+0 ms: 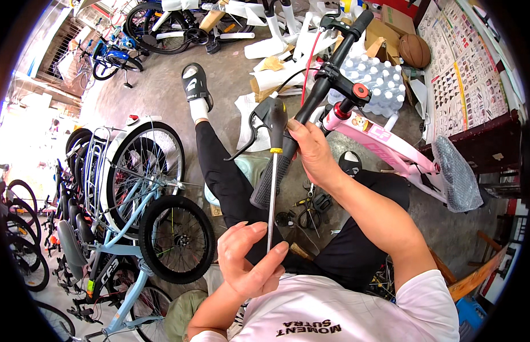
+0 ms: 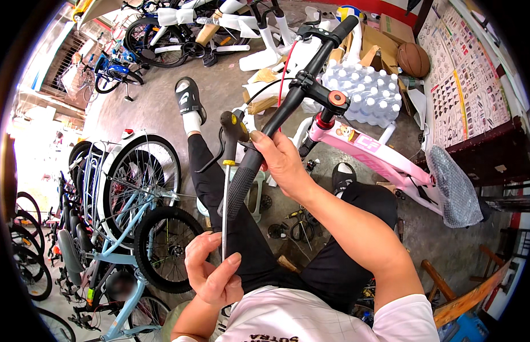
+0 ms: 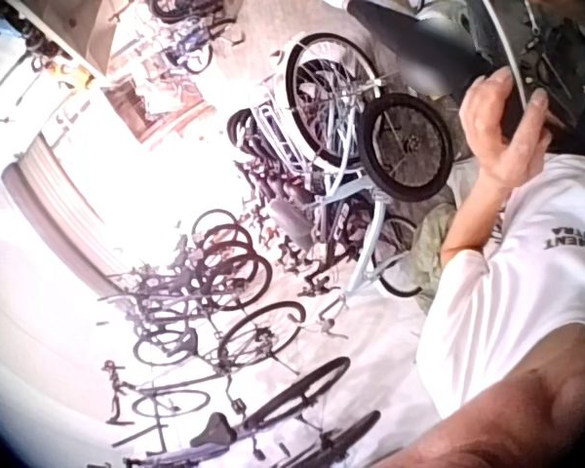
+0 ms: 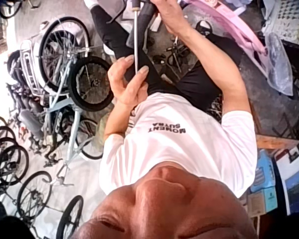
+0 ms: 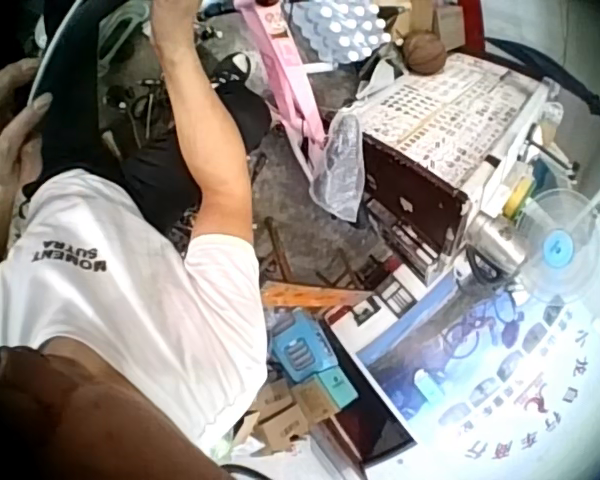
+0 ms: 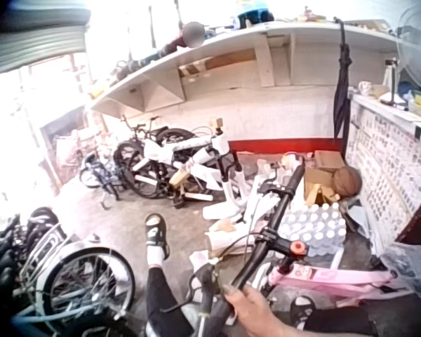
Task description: The person attaches components to a bicycle handlebar using a hex key and adjusts the cables by hand.
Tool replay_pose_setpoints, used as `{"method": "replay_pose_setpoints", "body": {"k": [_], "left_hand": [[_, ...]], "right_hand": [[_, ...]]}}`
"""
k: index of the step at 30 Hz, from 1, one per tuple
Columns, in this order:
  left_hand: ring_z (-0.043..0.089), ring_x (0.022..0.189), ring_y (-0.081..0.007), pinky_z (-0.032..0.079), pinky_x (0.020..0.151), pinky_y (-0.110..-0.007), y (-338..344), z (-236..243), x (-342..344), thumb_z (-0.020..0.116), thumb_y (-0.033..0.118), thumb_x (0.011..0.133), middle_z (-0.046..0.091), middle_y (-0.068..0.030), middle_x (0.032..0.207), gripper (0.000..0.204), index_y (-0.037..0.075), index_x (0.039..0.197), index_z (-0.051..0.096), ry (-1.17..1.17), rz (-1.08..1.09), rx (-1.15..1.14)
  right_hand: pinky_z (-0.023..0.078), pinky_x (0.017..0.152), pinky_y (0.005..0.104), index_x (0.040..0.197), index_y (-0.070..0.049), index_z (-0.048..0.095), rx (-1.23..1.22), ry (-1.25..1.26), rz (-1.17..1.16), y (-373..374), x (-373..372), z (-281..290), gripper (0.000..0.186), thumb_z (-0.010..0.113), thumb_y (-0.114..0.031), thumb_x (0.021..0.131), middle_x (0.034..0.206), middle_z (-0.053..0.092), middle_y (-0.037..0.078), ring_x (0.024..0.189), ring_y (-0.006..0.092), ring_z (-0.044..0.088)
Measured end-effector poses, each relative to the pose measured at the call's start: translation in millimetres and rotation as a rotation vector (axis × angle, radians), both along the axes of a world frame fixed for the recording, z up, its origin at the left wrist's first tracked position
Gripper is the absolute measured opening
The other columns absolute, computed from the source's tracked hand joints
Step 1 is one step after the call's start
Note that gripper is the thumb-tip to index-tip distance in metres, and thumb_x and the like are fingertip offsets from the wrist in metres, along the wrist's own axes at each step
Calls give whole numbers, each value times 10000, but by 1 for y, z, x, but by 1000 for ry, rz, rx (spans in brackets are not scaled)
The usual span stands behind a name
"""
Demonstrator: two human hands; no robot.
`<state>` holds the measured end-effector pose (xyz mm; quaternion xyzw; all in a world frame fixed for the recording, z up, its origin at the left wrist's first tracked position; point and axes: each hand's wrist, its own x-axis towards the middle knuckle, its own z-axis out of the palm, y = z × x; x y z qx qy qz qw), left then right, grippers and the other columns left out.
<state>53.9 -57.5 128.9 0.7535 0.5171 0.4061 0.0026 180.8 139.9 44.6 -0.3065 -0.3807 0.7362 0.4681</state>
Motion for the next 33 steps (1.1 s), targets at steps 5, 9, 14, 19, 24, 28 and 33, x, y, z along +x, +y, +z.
{"method": "replay_pose_setpoints", "body": {"k": [5, 9, 14, 19, 24, 28, 33], "left_hand": [[648, 1058, -309, 535, 912, -509, -1, -1, 0, 722, 258, 820, 632, -182, 1207, 314, 168, 1121, 741, 13, 4, -2], [656, 1042, -312, 537, 908, -516, -1, -5, 1, 717, 279, 847, 640, -188, 1182, 304, 159, 1125, 736, 9, 11, 7], [692, 952, -317, 544, 886, -515, 1, -7, 3, 672, 309, 923, 675, -195, 1092, 276, 128, 1128, 713, -31, 21, 49], [702, 922, -297, 552, 876, -508, 2, -8, 4, 676, 222, 878, 690, -194, 1062, 300, 110, 1157, 688, -39, 16, 53], [704, 912, -287, 553, 877, -502, 3, -9, 4, 681, 191, 838, 693, -195, 1071, 327, 109, 1154, 692, -31, 10, 58], [706, 908, -287, 553, 879, -497, 2, -10, 2, 680, 200, 838, 698, -195, 1069, 329, 108, 1153, 695, -41, 0, 53], [710, 912, -289, 552, 882, -495, 3, -8, 1, 670, 200, 850, 702, -192, 1065, 330, 106, 1166, 687, -38, -3, 51]], "right_hand": [[375, 556, 219, 917, -88, 595, -1, -20, 18, 1, 0, -5, 394, 606, -470, 1014, 757, 544, -48, 643, 29, 474], [389, 558, 225, 910, -79, 606, -9, -23, -26, 0, -1, -5, 412, 591, -476, 1020, 747, 553, -40, 642, 44, 494], [443, 600, 225, 1055, -61, 603, 17, -18, 20, -1, -6, -11, 421, 559, -479, 1032, 799, 564, -25, 675, 55, 525], [456, 651, 258, 1078, -19, 642, 2, 33, 87, 3, -4, -6, 582, 510, -583, 1023, 819, 603, 3, 751, 79, 575], [449, 744, 289, 976, -14, 678, 11, 22, 114, 6, -5, -14, 703, 478, -687, 996, 836, 629, 32, 799, 122, 584], [411, 775, 296, 907, -44, 644, 53, -41, 130, 8, -6, -9, 734, 425, -741, 984, 831, 581, 17, 803, 127, 519], [388, 768, 292, 892, -54, 636, 32, -60, 124, 8, -9, -11, 730, 407, -742, 986, 828, 564, 8, 800, 126, 493]]}}
